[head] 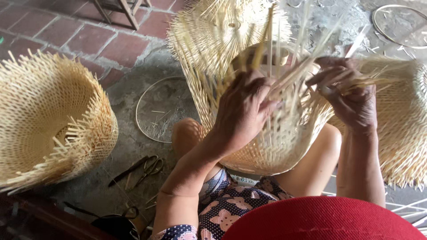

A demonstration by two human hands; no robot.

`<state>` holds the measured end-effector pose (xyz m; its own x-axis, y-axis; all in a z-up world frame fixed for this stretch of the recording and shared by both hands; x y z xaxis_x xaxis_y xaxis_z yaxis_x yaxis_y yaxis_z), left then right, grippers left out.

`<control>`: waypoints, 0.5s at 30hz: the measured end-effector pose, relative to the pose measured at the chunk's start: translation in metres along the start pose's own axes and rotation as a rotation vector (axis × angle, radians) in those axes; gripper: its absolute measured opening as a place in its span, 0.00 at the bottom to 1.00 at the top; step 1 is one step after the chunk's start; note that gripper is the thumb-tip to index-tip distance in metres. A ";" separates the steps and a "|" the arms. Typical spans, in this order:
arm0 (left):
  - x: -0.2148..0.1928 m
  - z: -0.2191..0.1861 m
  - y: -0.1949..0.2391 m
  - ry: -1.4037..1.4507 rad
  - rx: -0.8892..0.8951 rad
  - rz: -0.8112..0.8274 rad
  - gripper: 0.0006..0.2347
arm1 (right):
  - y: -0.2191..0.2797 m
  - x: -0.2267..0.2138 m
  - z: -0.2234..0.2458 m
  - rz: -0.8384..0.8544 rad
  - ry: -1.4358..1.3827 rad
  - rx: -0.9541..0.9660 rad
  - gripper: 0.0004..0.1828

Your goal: The person weaves a basket using thin strips of dried plant material. They interlace the strips by hand, working on the rim of a partially completed basket while sitting on the floor.

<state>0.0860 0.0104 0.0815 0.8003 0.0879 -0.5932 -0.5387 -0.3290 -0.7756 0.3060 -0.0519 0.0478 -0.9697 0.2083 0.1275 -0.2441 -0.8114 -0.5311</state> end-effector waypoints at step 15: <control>-0.004 -0.009 0.005 0.179 0.075 0.050 0.30 | 0.004 0.058 0.055 0.233 0.382 -0.235 0.07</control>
<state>0.0828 0.0006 0.0819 0.8023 -0.0979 -0.5889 -0.5920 -0.2570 -0.7639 0.2482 -0.0729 0.0997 -0.9158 0.2565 -0.3092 0.0296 -0.7245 -0.6887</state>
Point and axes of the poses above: each hand's wrist, its own y-axis away from the middle knuckle, its own x-axis out of the palm, z = x × y, the point moved 9 cm from there along -y, towards the middle knuckle, and after that the axes turned 10 degrees about -y, right-handed, at the moved point
